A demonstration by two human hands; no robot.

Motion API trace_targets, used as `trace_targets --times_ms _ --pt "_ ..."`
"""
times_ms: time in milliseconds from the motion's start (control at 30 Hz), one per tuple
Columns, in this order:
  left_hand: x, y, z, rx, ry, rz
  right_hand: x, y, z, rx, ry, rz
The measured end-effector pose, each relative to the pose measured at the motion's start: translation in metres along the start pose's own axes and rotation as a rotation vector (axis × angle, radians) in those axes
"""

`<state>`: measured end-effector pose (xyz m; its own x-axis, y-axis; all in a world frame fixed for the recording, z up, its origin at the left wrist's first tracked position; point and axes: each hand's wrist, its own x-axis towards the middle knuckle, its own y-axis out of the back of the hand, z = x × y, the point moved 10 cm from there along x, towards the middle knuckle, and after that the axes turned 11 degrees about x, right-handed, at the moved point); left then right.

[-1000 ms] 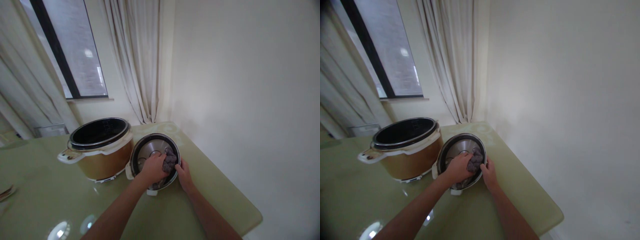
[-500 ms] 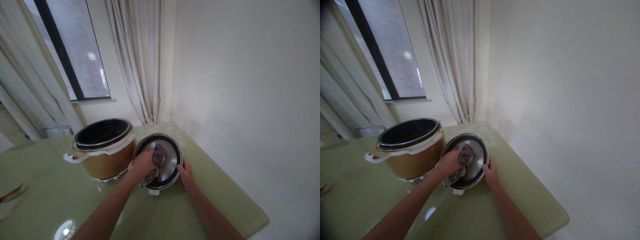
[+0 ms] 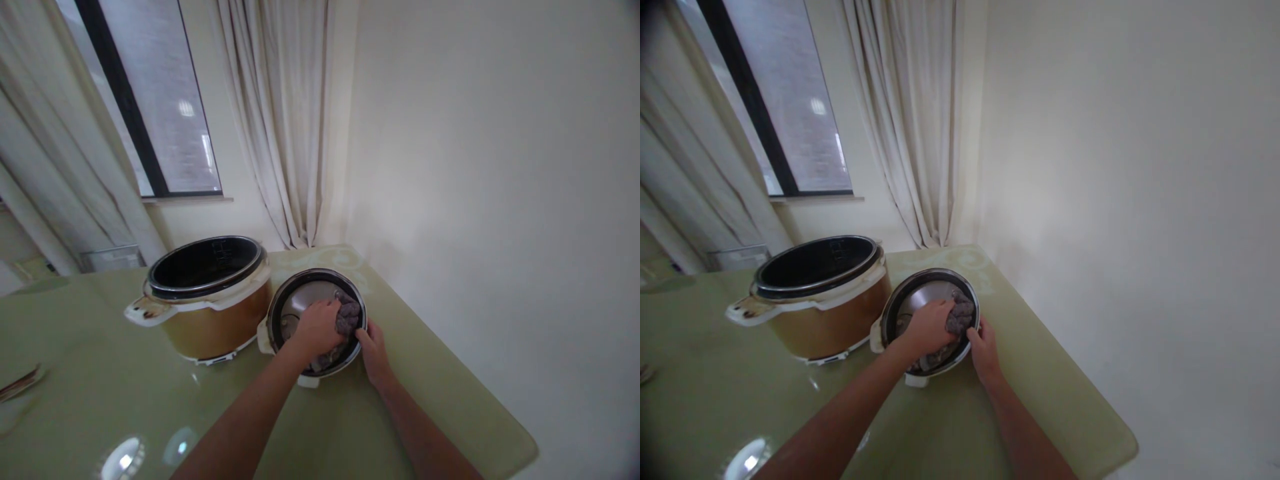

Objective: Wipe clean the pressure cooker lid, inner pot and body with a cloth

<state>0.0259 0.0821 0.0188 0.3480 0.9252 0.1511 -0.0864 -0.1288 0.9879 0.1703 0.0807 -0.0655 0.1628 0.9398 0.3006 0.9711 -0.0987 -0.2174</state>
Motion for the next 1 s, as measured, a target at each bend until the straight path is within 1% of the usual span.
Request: trace_targets --times_ms 100,200,267,333,400,467,500,567,600,667,733,767,833,900,1000 --pt "-0.019 -0.008 -0.004 -0.012 -0.019 -0.051 -0.001 0.0 -0.002 -0.006 0.018 -0.001" --pt "-0.035 -0.015 -0.016 -0.016 -0.001 -0.115 -0.002 -0.001 -0.006 -0.017 0.033 -0.01" --pt "-0.04 -0.016 -0.024 -0.006 0.014 -0.138 -0.003 -0.003 -0.007 -0.016 0.023 -0.015" --pt "-0.041 -0.012 -0.034 0.038 0.023 -0.126 -0.004 -0.004 -0.007 -0.009 0.016 -0.022" --pt "-0.038 -0.002 -0.049 0.125 0.064 -0.07 -0.005 -0.005 -0.009 -0.009 0.021 -0.022" --pt "-0.035 0.01 -0.072 0.197 0.171 0.017 -0.006 -0.006 -0.011 -0.01 0.028 -0.02" --pt "-0.033 0.016 -0.083 0.198 0.234 0.066 -0.007 -0.007 -0.011 -0.007 0.03 -0.02" --pt "-0.027 0.024 -0.101 0.104 0.354 0.172 -0.008 -0.007 -0.011 0.003 0.033 -0.012" --pt "-0.022 0.027 -0.104 0.018 0.404 0.229 -0.008 -0.007 -0.011 0.006 0.034 -0.005" --pt "-0.011 0.027 -0.101 -0.183 0.474 0.335 -0.009 -0.007 -0.009 0.011 0.037 0.008" --pt "0.002 0.025 -0.084 -0.353 0.507 0.414 -0.009 -0.008 -0.008 0.019 0.043 0.001" --pt "0.009 0.023 -0.072 -0.409 0.499 0.439 -0.009 -0.009 -0.007 0.019 0.046 -0.005" --pt "0.02 0.021 -0.046 -0.478 0.429 0.462 -0.009 -0.008 -0.006 0.012 0.057 -0.001" --pt "0.026 0.019 -0.026 -0.529 0.32 0.457 -0.008 -0.004 -0.004 -0.004 0.068 0.027" --pt "0.025 0.012 -0.015 -0.602 0.171 0.381 -0.007 -0.001 0.0 -0.013 0.072 0.049"
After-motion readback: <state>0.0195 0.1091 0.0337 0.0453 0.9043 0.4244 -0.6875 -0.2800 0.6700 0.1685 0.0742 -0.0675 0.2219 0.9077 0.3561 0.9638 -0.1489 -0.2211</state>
